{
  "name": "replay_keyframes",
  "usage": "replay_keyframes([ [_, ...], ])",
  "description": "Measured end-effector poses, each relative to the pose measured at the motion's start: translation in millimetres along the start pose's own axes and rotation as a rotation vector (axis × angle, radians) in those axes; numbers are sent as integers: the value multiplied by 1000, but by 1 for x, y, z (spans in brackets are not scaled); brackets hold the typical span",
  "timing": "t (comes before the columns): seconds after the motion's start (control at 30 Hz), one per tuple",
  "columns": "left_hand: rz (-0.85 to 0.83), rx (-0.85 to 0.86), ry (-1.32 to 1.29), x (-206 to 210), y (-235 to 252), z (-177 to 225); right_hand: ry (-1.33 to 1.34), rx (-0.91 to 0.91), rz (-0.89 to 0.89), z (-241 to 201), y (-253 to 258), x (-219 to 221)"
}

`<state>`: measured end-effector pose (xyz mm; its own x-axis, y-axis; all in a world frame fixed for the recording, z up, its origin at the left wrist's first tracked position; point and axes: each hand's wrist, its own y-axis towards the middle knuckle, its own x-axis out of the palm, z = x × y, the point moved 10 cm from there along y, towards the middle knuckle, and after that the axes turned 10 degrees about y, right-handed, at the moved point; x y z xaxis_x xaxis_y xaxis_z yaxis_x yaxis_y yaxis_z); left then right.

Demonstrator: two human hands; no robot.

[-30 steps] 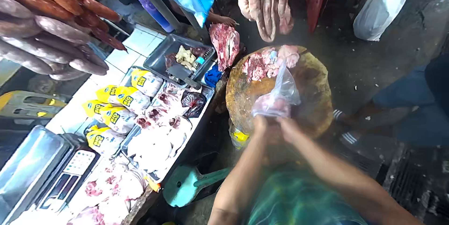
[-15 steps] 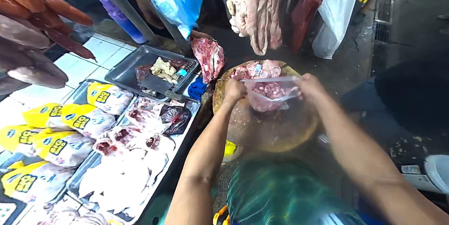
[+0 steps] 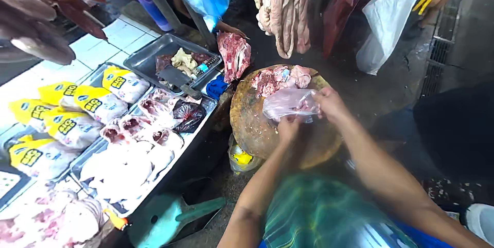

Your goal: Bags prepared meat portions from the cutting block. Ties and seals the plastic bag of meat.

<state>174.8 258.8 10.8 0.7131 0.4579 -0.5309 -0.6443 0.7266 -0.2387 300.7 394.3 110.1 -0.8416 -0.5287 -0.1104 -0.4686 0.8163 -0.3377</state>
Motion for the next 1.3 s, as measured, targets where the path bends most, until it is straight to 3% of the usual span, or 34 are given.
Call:
replay_keyframes([
  [0.17,22,-108,-148,-26,-39,19,-39,-39,-133,8,0,-7],
  [0.3,31,-23,127,-36,-42,73,5,-72,-239,17,-4,-9],
  [0.4,-41,-14,202,-23,-17,90,44,-80,-280,18,-3,-10],
  [0.53,30,-27,320,-46,-9,99,79,-50,-293,19,-4,-17],
  [0.63,416,-124,473,-101,-26,90,136,-80,-335,19,-8,-24],
  [0.67,469,-195,442,-112,-22,74,182,-122,-383,18,-9,-24],
  [0.77,280,-336,226,-106,21,10,364,-189,-488,36,-15,-19],
  [0.8,211,-315,230,-105,33,5,298,-212,-437,44,-11,-22],
  [0.87,157,-300,382,-115,40,16,-130,-235,-290,63,5,-23],
  [0.97,93,-277,566,-124,39,11,-505,-270,-140,74,-1,16],
  [1.1,13,-256,204,-125,46,-14,-634,-416,-56,53,-1,59],
  [1.2,82,-219,-30,-144,46,-1,-541,-503,128,50,-25,36],
  [1.23,67,-222,-100,-145,44,2,-604,-474,166,61,-32,29],
  [1.3,27,-243,-243,-138,41,-1,-794,-357,76,98,-36,41],
])
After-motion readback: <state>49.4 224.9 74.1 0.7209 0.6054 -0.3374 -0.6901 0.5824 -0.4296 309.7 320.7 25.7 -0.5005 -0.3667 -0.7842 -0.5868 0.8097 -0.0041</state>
